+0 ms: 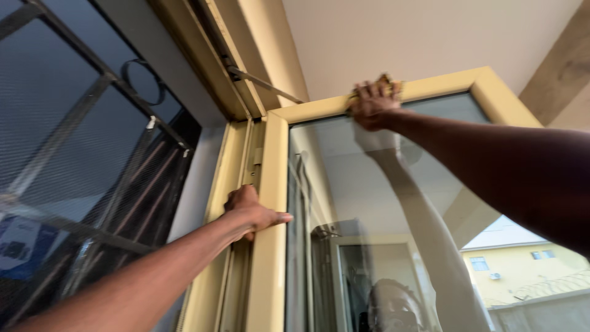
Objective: The person wipes the window frame and glass using a patterned cloth, repeatedly dipping the cloth into a small pink bowl of soapy water. They clean the lower track, vertical edges, and upper sections of the frame, then wipe the glass pane.
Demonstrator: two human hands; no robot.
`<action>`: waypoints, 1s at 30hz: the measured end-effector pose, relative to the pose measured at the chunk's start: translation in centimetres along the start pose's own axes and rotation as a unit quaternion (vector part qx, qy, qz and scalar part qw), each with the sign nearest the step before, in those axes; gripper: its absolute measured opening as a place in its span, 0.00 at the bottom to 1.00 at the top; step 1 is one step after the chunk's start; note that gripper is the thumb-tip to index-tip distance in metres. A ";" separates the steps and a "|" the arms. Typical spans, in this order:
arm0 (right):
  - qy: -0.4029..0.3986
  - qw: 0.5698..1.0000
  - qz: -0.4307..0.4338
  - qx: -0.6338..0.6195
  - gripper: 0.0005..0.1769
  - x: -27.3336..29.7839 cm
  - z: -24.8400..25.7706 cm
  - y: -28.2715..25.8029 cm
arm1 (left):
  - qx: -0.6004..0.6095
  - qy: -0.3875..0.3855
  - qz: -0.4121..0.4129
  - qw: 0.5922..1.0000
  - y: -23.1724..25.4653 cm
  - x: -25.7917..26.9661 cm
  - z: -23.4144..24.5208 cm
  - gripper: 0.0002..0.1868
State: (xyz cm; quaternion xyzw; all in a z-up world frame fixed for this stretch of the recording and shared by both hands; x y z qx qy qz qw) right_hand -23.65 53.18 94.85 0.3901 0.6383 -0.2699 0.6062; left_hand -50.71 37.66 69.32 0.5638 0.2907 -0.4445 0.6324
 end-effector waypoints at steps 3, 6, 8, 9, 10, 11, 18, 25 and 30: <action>0.014 0.994 0.102 -0.026 0.42 -0.9 -3.0 -8.3 | 0.028 -0.001 0.013 1.000 0.0 0.4 0.3 0.34; 0.013 0.991 0.116 -0.071 0.44 -2.0 -5.2 -14.0 | 0.034 0.010 0.015 0.999 0.3 1.1 0.9 0.36; 0.055 0.987 0.133 -0.074 0.45 -1.7 -5.7 -15.3 | 0.040 0.005 0.016 0.999 0.2 1.3 0.9 0.36; 0.076 0.984 0.140 -0.075 0.46 -1.5 -5.8 -15.8 | 0.041 0.011 0.016 0.999 0.0 1.2 0.9 0.37; 0.070 0.982 0.162 -0.062 0.46 -1.0 -6.3 -16.4 | 0.041 0.014 0.013 0.999 -0.1 1.0 0.7 0.38; 0.064 0.980 0.184 -0.048 0.46 -0.2 -6.9 -17.3 | 0.041 0.018 0.010 0.999 -0.3 0.8 0.6 0.39; 0.059 0.934 0.337 -0.107 0.36 4.8 -6.6 -22.6 | 0.010 0.042 -0.022 0.999 -0.6 0.5 0.5 0.43; 0.098 0.952 0.273 -0.102 0.35 -0.2 -6.4 -22.8 | 0.076 0.016 -0.004 0.997 -0.5 1.7 1.4 0.37; 0.084 0.935 0.306 -0.160 0.35 6.5 -6.6 -23.4 | 0.024 0.064 0.006 0.998 -0.6 2.5 0.8 0.40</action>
Point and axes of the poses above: each hand's wrist, its own x-axis away from the middle knuckle, its own z-axis out of the back of the hand, y = z × x, the point moved 5 cm from there along -x, towards the middle knuckle, and after that the axes turned 8 degrees about y, right-handed, at the moved point
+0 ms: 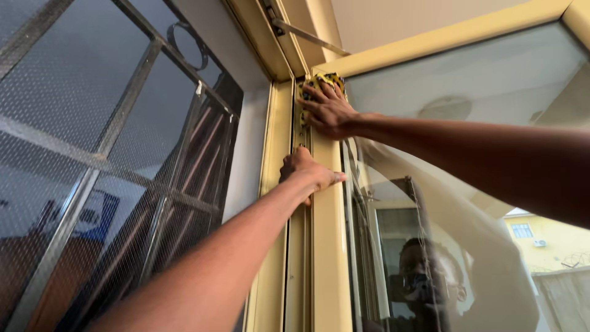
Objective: The person wipes the window frame and glass using a patterned cloth, repeatedly dipping the cloth into a small pink bowl of soapy water. They clean the lower track, vertical edges, and upper sections of the frame, then wipe the glass pane.
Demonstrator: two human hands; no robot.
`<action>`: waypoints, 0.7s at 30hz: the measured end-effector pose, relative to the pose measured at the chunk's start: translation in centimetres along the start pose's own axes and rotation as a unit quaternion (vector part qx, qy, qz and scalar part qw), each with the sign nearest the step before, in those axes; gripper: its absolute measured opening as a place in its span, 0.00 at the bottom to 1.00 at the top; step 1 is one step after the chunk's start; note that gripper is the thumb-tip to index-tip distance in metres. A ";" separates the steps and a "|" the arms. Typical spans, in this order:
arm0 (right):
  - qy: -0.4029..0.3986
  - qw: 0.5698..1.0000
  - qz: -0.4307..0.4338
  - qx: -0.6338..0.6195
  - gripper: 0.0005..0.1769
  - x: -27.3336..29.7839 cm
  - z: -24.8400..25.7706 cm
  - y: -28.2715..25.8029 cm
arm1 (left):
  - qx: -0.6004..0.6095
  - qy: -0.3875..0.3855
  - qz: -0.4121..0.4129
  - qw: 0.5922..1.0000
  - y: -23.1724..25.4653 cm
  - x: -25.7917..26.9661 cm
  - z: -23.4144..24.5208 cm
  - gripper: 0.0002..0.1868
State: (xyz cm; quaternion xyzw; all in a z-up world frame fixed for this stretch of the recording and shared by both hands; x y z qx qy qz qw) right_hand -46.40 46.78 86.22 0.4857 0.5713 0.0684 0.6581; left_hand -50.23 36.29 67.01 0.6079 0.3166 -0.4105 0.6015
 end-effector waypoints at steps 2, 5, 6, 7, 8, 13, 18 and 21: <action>-0.022 0.999 0.027 -0.029 0.34 3.7 1.9 -3.9 | -0.003 -0.043 0.021 0.999 -1.0 1.1 0.3 0.35; -0.094 0.993 0.067 -0.014 0.29 9.9 5.3 -11.2 | 0.008 -0.106 0.084 0.991 -4.2 3.8 2.1 0.18; -0.125 0.989 0.084 -0.015 0.30 11.7 6.4 -13.9 | 0.026 -0.086 0.104 0.990 -4.8 4.3 2.9 0.12; -0.156 0.982 0.101 -0.015 0.31 13.6 7.5 -16.4 | 0.003 -0.063 0.116 0.991 -5.0 4.7 3.4 0.11; -0.191 0.974 0.112 -0.053 0.31 15.6 8.8 -18.5 | -0.019 -0.037 0.127 0.991 -5.1 4.7 4.2 0.10; -0.293 0.932 0.157 -0.146 0.35 18.6 11.7 -21.6 | -0.055 0.045 0.055 0.996 -3.3 3.4 6.4 0.09; -0.195 0.965 0.174 0.001 0.38 11.5 8.5 -13.3 | -0.058 0.068 0.003 0.996 0.6 4.2 7.5 0.09; -0.150 0.983 0.098 0.044 0.37 7.5 7.4 -7.4 | -0.055 0.059 -0.008 0.997 1.6 5.7 6.9 0.10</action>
Point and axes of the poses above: each hand's wrist, its own x-axis away from the middle knuckle, its own z-axis out of the back of the hand, y = z × x, the point moved 5 cm from there along -x, towards the middle knuckle, and after that the axes turned 8 degrees about y, right-handed, at the moved point
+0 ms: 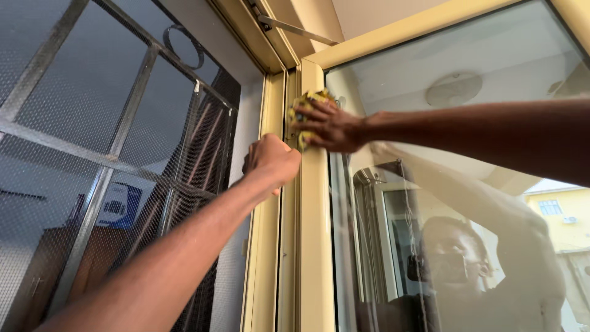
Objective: The person wipes the window frame and glass using a patterned cloth, repeatedly dipping the cloth into a small pink bowl of soapy water. They clean the lower track, vertical edges, and upper sections of the frame, then wipe the glass pane.
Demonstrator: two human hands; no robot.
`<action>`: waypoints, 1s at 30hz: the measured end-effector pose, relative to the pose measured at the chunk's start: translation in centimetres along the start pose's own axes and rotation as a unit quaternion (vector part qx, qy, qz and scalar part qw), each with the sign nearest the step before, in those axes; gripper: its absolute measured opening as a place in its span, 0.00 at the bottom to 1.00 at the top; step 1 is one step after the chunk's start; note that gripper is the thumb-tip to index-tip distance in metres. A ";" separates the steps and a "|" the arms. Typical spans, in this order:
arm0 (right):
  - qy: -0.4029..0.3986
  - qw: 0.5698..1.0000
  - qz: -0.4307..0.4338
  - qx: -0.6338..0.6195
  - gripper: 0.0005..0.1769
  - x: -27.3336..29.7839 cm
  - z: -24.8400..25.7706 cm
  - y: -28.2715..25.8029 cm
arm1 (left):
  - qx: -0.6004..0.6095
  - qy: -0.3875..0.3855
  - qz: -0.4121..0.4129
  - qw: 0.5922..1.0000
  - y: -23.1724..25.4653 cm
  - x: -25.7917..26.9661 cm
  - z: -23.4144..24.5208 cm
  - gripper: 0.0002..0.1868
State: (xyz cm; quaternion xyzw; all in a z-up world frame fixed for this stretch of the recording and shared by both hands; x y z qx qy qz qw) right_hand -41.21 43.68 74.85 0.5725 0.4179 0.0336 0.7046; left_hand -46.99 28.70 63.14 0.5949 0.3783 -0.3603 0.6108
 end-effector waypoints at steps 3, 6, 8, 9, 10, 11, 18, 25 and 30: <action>0.029 0.996 -0.075 -0.042 0.40 -1.0 -0.4 4.4 | -0.032 0.016 -0.084 0.996 0.8 0.8 -0.9 0.12; 0.088 0.989 -0.122 -0.008 0.43 -1.9 -1.5 5.5 | -0.082 0.016 -0.120 0.989 1.5 0.7 -2.6 0.12; 0.121 0.988 -0.091 -0.019 0.44 -1.6 -1.7 5.6 | -0.053 0.045 -0.145 0.987 2.1 0.6 -3.7 0.08; 0.137 0.987 -0.077 -0.024 0.44 -1.3 -1.6 5.7 | -0.038 0.058 -0.159 0.985 2.5 0.5 -4.2 0.09; 0.109 0.990 -0.081 -0.026 0.43 -1.3 -1.6 6.3 | -0.052 0.057 -0.169 0.983 2.7 0.4 -4.9 0.13; 0.081 0.993 -0.082 -0.029 0.41 -1.5 -1.4 7.0 | -0.065 0.059 -0.176 0.981 2.9 0.2 -5.6 0.17; 0.019 0.992 -0.115 0.055 0.38 2.9 0.5 12.6 | -0.118 0.077 -0.139 0.980 2.5 -1.6 -7.4 0.39; 0.025 0.986 -0.153 0.053 0.38 11.1 4.5 17.1 | -0.107 0.090 -0.112 0.984 1.6 -3.6 -8.7 0.46; 0.022 0.979 -0.186 0.078 0.41 19.3 8.3 19.6 | -0.108 0.075 -0.080 0.988 0.3 -5.6 -9.7 0.45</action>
Point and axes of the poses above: each hand's wrist, its own x-axis away from the middle knuckle, its own z-axis out of the back of the hand, y = z × x, the point moved 5 cm from there along -x, towards the middle knuckle, and after that the axes turned 8 degrees about y, right-handed, at the moved point
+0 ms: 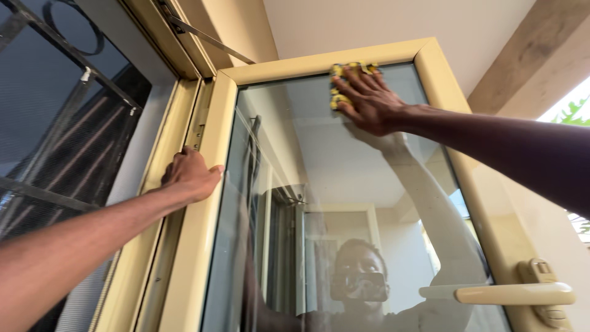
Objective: The person wipes the window frame and glass using a patterned cloth, repeatedly dipping the cloth into a small pink bowl of soapy water. They clean the lower track, vertical edges, and upper sections of the frame, then wipe the glass pane.
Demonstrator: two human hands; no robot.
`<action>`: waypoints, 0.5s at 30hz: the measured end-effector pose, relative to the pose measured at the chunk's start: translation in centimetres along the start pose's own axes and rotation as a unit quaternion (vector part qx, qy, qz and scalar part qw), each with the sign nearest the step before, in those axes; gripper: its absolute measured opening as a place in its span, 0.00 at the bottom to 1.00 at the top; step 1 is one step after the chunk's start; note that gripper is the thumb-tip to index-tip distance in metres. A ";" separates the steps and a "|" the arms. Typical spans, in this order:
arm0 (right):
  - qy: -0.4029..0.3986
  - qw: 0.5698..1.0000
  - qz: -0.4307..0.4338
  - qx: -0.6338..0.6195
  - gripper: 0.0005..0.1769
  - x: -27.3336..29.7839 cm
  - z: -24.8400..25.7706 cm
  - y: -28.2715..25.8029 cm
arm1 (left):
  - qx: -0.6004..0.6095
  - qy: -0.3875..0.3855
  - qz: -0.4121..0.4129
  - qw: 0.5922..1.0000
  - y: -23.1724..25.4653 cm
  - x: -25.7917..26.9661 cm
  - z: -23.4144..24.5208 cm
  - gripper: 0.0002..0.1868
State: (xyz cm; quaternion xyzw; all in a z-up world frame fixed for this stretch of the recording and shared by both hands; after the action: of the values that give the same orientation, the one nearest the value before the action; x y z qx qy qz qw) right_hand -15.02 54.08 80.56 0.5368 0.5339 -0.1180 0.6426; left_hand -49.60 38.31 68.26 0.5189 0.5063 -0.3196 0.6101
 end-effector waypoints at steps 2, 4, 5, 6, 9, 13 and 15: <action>-0.004 0.999 -0.026 0.037 0.41 1.8 1.1 2.8 | -0.001 -0.067 0.026 0.997 -0.4 0.0 -0.4 0.33; -0.005 0.997 -0.044 0.067 0.42 3.6 2.0 5.1 | 0.009 -0.123 0.031 0.992 -0.5 -0.5 -0.4 0.31; -0.001 0.996 -0.046 0.077 0.42 4.1 2.3 6.0 | 0.021 -0.144 0.028 0.989 -0.7 -0.8 -0.2 0.32; 0.002 0.995 -0.047 0.087 0.42 4.2 2.4 6.7 | 0.033 -0.164 0.025 0.986 -0.8 -1.1 -0.1 0.32; 0.006 0.995 -0.087 0.052 0.45 3.1 1.5 7.2 | 0.094 -0.242 0.030 0.965 -1.1 -1.8 0.2 0.31; 0.003 0.974 -0.224 0.045 0.50 1.4 0.1 6.7 | 0.127 -0.284 0.035 0.950 -1.2 -1.8 0.5 0.30; 0.002 0.957 -0.289 0.009 0.52 0.4 -1.0 6.1 | 0.115 -0.285 0.021 0.951 -1.4 -2.0 0.5 0.32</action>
State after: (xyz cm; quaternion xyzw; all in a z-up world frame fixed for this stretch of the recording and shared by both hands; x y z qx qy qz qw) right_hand -10.99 57.49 83.81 0.3660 0.6661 -0.3026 0.5752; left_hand -51.28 37.23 69.67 0.4836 0.2602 -0.4969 0.6719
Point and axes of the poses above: each hand's wrist, its own x-axis away from the middle knuckle, its own z-axis out of the back of the hand, y = z × x, the point moved 5 cm from there along -x, towards the middle knuckle, and after that the axes turned 8 degrees about y, right-handed, at the moved point
